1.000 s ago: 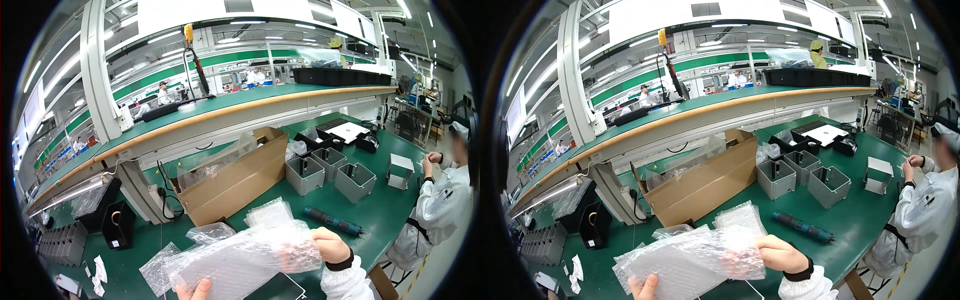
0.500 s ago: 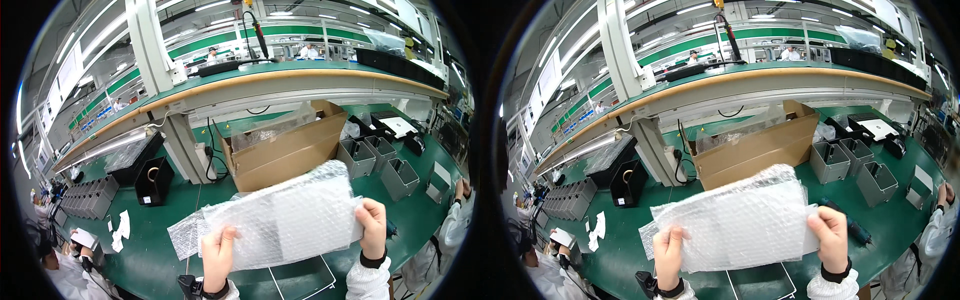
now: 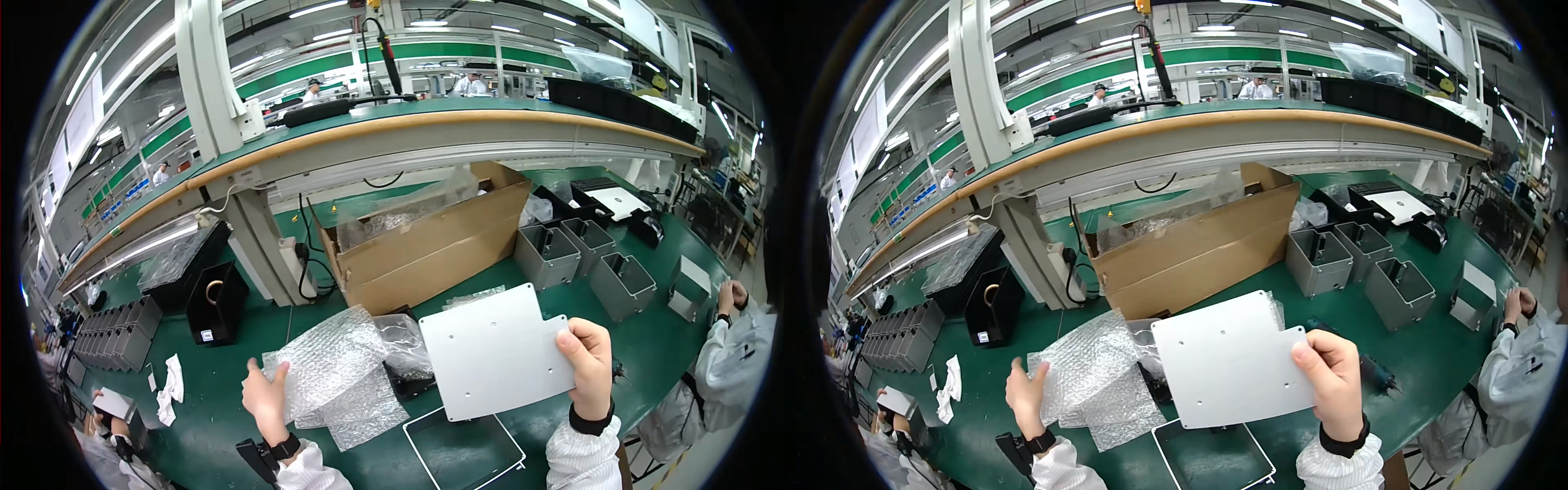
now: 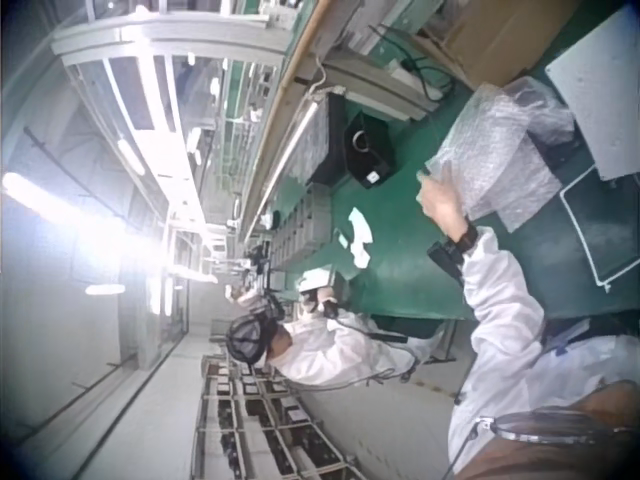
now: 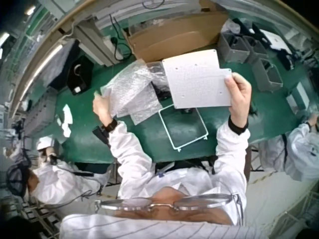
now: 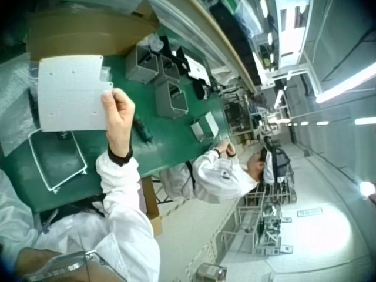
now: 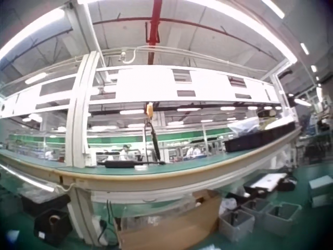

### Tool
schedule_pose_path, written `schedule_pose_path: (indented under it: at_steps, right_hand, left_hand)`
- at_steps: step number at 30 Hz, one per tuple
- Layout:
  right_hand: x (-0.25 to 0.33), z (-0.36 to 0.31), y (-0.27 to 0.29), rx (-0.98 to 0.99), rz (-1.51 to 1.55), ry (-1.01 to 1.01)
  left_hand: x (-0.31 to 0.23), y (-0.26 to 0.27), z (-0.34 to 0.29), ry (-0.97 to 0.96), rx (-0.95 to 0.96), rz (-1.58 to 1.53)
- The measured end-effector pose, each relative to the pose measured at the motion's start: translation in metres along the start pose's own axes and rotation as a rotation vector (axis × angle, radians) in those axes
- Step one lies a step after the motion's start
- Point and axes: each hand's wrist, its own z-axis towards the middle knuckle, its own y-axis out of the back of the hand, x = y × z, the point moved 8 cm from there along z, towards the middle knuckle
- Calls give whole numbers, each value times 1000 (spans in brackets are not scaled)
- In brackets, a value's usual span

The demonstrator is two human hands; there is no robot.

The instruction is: Connecting wires and screwing a panel onto a metal enclosure using an electric screwdriver.

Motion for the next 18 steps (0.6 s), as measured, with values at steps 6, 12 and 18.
schedule_pose_path:
  at_steps: [6,12,18]
  right_hand:
    - [-5,-6,-2,57,58,-74]
    - [-6,-16,-27,140,78,-174]
    - [2,-28,-44,324,231,-40]
  left_hand:
    - [-102,99,-73,-442,-208,-588]
    - [-190,127,-205,-1197,-205,-445]
    - [-197,109,-217,-1169,-390,-204]
